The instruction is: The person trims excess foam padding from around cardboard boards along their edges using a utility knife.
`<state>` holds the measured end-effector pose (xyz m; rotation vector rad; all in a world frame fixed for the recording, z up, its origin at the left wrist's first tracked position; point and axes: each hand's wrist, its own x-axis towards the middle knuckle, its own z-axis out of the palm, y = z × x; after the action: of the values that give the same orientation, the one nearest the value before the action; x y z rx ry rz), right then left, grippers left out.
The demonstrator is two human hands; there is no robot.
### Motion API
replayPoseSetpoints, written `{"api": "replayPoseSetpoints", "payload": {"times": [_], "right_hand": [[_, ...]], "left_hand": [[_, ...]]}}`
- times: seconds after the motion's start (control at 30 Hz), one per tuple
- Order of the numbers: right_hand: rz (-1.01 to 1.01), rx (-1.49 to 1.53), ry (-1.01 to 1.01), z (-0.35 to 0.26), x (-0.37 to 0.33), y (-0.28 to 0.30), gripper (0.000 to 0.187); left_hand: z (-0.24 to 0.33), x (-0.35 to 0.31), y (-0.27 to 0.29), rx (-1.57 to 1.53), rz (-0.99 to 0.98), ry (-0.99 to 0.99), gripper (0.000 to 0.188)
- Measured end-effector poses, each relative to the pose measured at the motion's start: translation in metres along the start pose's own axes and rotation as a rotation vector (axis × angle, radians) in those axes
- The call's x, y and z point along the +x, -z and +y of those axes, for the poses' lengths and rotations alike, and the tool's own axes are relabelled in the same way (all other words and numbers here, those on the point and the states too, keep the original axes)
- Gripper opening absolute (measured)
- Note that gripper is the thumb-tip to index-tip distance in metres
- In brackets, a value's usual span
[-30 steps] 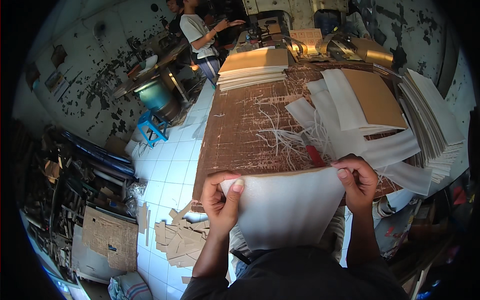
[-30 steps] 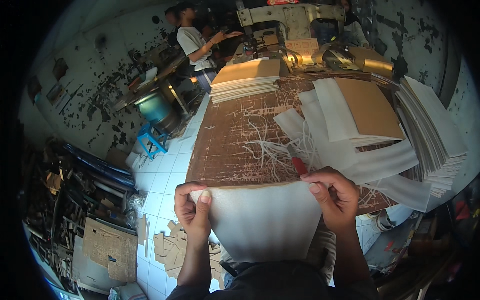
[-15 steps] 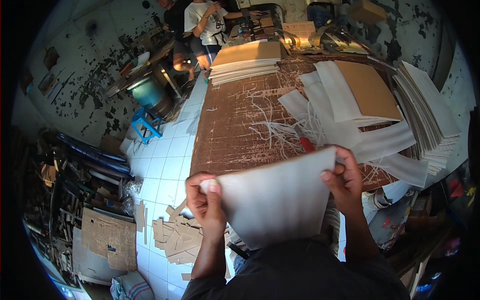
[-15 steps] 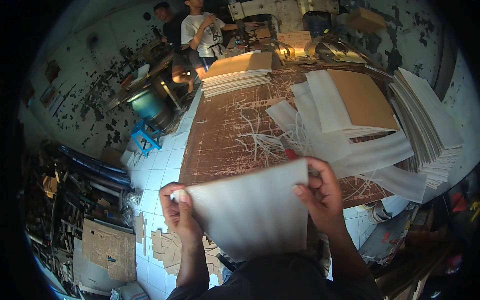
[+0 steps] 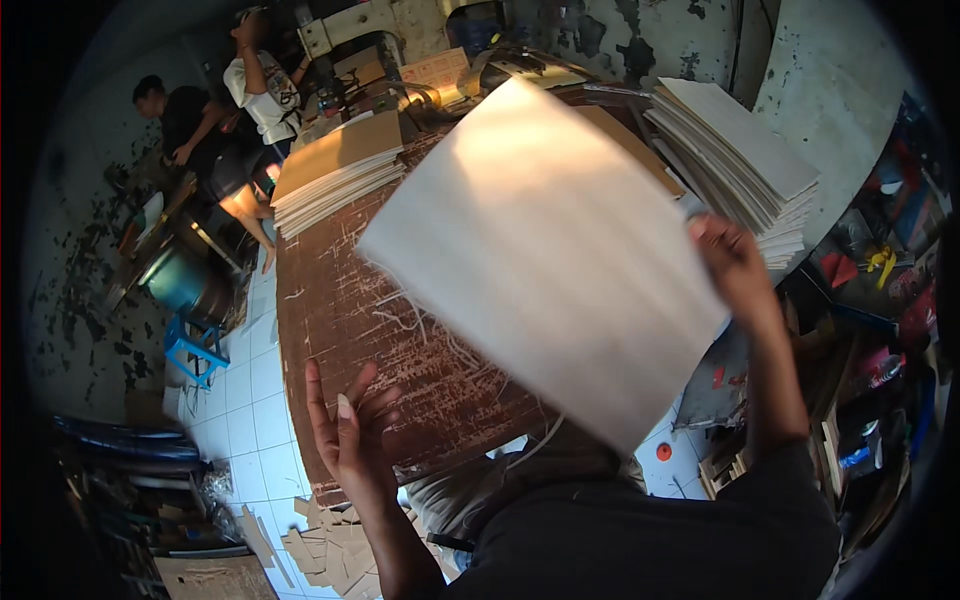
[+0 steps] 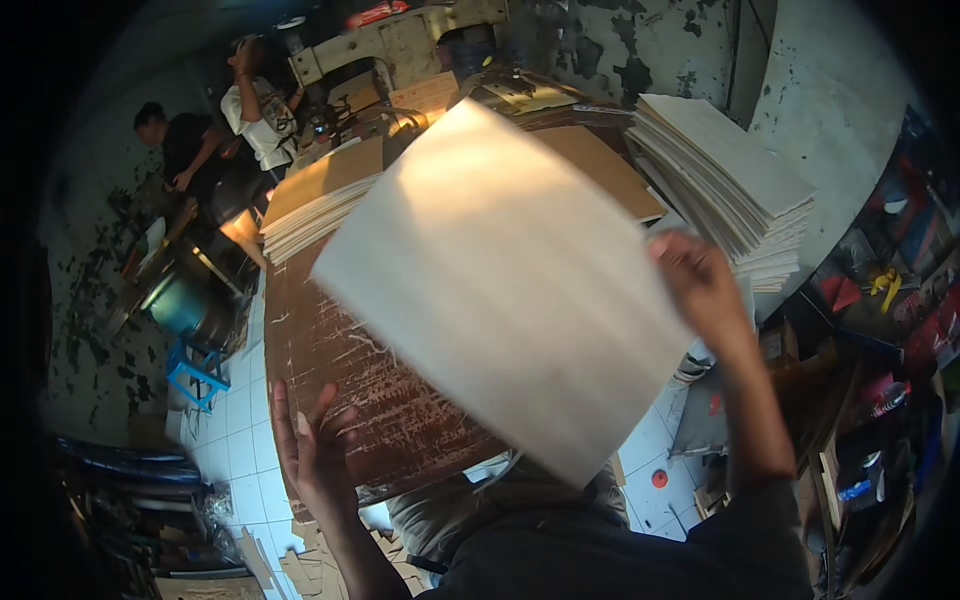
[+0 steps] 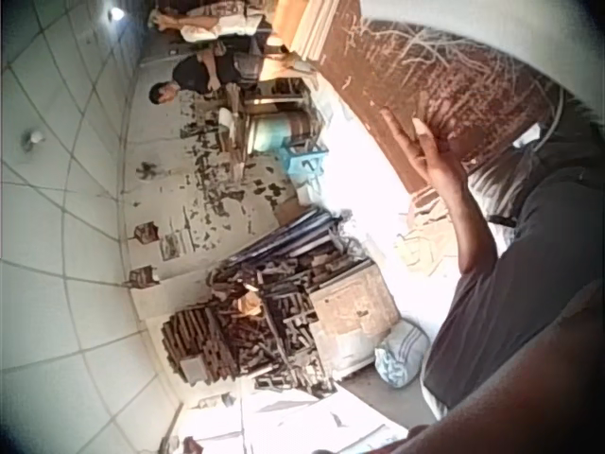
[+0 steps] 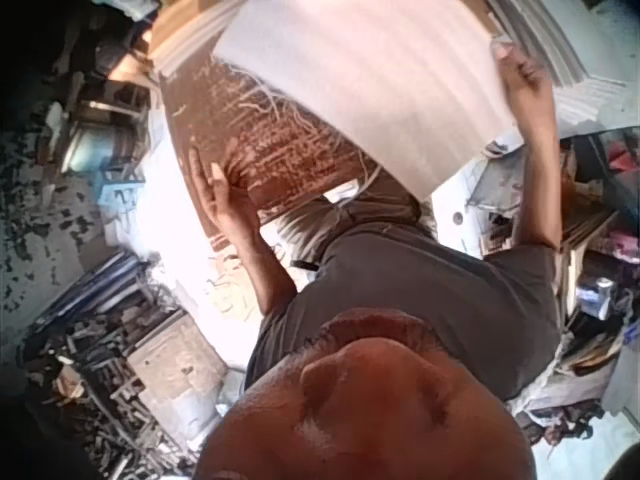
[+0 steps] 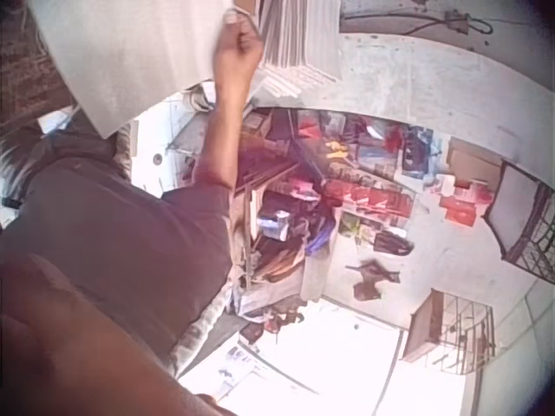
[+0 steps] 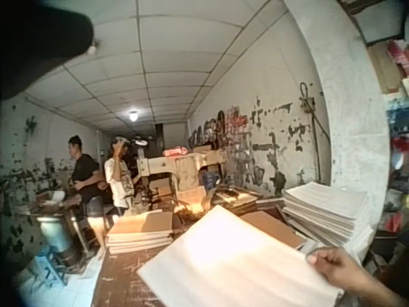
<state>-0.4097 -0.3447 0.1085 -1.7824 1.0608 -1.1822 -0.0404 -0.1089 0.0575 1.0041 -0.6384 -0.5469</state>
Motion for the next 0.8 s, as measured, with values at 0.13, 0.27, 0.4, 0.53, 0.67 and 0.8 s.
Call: {"api": "replayPoseSetpoints", "payload": {"times": [0.13, 0.27, 0.4, 0.53, 0.67, 0.8], "right_hand": [[0.368, -0.239, 0.027, -0.002, 0.079, 0.13, 0.031], [0.469, -0.463, -0.051, 0.017, 0.136, 0.272, 0.036], [0.404, -0.65, -0.016, 0.073, 0.174, 0.363, 0.04], [0.242, -1.234, 0.02, 0.117, 0.2, 0.384, 0.049], [0.273, -1.071, 0.051, 0.102, 0.193, 0.3, 0.064], [0.064, -1.075, 0.049, 0.054, 0.175, 0.176, 0.077]], "left_hand": [[-0.009, 0.006, 0.021, 0.139, -0.002, 0.096, 0.056], [-0.018, 0.008, 0.031, 0.149, 0.038, 0.122, 0.043], [-0.025, 0.01, 0.04, 0.162, 0.051, 0.154, 0.04], [-0.025, 0.011, 0.049, 0.181, 0.097, 0.159, 0.037], [-0.024, 0.016, 0.036, 0.241, 0.082, 0.14, 0.032], [-0.021, 0.014, 0.035, 0.302, 0.065, 0.13, 0.029]]}}
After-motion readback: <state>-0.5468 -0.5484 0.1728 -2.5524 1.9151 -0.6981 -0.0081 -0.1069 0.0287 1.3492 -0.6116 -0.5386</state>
